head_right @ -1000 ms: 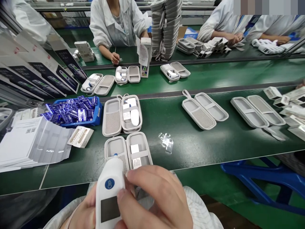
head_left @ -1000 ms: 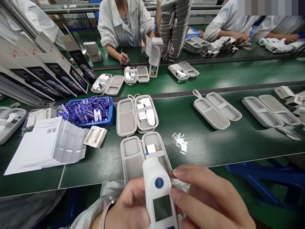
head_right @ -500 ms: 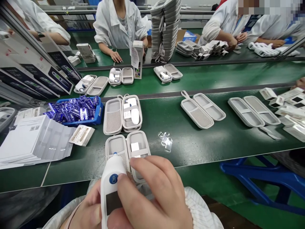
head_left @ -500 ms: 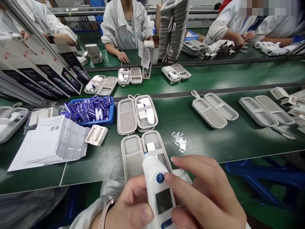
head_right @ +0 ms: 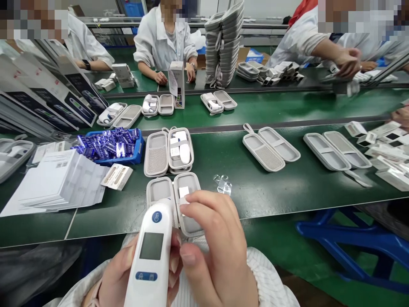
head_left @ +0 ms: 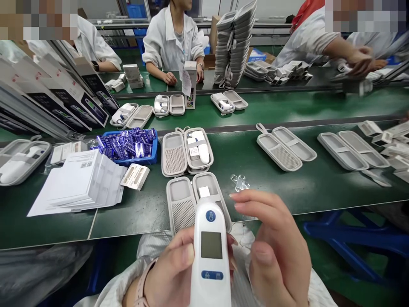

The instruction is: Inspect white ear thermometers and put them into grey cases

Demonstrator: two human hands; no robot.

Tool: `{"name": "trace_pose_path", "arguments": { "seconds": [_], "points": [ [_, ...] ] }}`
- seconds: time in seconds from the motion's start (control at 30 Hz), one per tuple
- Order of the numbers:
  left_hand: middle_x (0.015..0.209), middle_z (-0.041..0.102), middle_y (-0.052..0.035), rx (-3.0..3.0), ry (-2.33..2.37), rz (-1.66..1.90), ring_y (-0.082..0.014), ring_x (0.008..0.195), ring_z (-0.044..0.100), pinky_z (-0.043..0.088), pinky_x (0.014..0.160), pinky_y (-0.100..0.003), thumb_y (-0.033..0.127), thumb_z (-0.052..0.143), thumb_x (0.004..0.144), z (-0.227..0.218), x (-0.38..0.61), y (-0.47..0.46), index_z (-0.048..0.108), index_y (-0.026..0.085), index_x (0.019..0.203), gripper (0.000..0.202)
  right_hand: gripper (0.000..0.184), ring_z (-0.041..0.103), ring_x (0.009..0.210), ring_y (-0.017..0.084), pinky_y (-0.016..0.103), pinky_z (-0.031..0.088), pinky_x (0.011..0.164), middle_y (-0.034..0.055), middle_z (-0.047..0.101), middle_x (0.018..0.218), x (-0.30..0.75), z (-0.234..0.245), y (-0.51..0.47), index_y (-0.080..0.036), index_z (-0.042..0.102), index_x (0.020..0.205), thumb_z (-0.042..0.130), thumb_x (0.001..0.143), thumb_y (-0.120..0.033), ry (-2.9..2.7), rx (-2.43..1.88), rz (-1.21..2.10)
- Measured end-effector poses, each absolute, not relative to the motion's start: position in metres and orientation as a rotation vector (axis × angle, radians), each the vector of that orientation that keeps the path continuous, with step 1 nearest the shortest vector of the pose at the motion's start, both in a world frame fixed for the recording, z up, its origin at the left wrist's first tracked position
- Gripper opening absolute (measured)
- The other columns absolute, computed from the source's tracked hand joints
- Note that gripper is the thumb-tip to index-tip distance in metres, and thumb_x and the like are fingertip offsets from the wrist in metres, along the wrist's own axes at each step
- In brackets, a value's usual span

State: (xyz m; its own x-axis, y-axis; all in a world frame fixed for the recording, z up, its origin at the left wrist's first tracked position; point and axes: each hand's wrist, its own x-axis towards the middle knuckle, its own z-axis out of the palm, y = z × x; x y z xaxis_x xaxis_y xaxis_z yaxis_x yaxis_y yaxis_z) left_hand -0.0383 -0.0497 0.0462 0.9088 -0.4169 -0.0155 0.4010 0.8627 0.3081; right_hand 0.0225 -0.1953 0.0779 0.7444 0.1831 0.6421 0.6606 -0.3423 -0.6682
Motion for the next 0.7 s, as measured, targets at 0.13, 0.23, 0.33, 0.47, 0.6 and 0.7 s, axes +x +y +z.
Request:
{"name": "trace_pose_path", "arguments": {
  "seconds": [0.13,0.23,0.33,0.47,0.6,0.7],
  "points": [
    [0.090,0.074,-0.0107,0.304,-0.053,-0.425,-0.0134,0.075,0.068,0.052,0.066,-0.020,0.041,0.063,0.092,0.0473,-0.0409,-0.0505,0.070,0.007,0.118,0.043,0.024,0.062,0.104,0.027,0.045,0.050,0.087,0.0101,0.064,0.112,0.0191,0.0782,-0.1974,-0.020,0.062,0.111,0.046,0.096,-0.030,-0.692,-1.885,-0.506],
    [0.091,0.074,-0.0112,0.294,-0.045,-0.421,-0.0135,0.076,0.069,0.054,0.068,-0.021,0.041,0.062,0.093,0.0488,-0.0410,-0.0518,0.070,0.006,0.117,0.043,0.024,0.061,0.105,0.026,0.043,0.049,0.089,0.0093,0.063,0.114,0.0173,0.0789,-0.1999,-0.019,0.062,0.112,0.048,0.094,-0.026,-0.717,-1.885,-0.473],
    [0.093,0.075,-0.0112,0.297,-0.041,-0.413,-0.0136,0.076,0.069,0.055,0.070,-0.022,0.041,0.062,0.093,0.0485,-0.0415,-0.0526,0.070,0.006,0.117,0.043,0.024,0.061,0.105,0.026,0.042,0.049,0.087,0.0090,0.063,0.114,0.0167,0.0791,-0.2020,-0.019,0.062,0.112,0.049,0.092,-0.024,-0.730,-1.895,-0.467],
    [0.093,0.075,-0.0104,0.305,-0.045,-0.401,-0.0130,0.077,0.070,0.055,0.072,-0.021,0.040,0.061,0.094,0.0478,-0.0436,-0.0523,0.070,0.007,0.116,0.041,0.023,0.061,0.103,0.026,0.041,0.049,0.084,0.0092,0.063,0.114,0.0170,0.0794,-0.2034,-0.019,0.063,0.109,0.049,0.091,-0.020,-0.777,-1.913,-0.482],
    [0.094,0.075,-0.0100,0.319,-0.056,-0.386,-0.0129,0.079,0.070,0.055,0.074,-0.021,0.039,0.060,0.095,0.0500,-0.0429,-0.0530,0.071,0.008,0.115,0.039,0.020,0.059,0.100,0.025,0.040,0.048,0.079,0.0097,0.061,0.112,0.0158,0.0800,-0.2024,-0.018,0.064,0.103,0.048,0.092,-0.021,-0.803,-1.896,-0.508],
    [0.091,0.075,-0.0086,0.309,-0.052,-0.388,-0.0118,0.076,0.070,0.054,0.075,-0.021,0.039,0.060,0.095,0.0509,-0.0408,-0.0533,0.072,0.009,0.113,0.037,0.018,0.057,0.098,0.024,0.038,0.047,0.078,0.0091,0.060,0.111,0.0134,0.0786,-0.2014,-0.019,0.064,0.100,0.048,0.094,-0.023,-0.796,-1.885,-0.481]
  ]
}}
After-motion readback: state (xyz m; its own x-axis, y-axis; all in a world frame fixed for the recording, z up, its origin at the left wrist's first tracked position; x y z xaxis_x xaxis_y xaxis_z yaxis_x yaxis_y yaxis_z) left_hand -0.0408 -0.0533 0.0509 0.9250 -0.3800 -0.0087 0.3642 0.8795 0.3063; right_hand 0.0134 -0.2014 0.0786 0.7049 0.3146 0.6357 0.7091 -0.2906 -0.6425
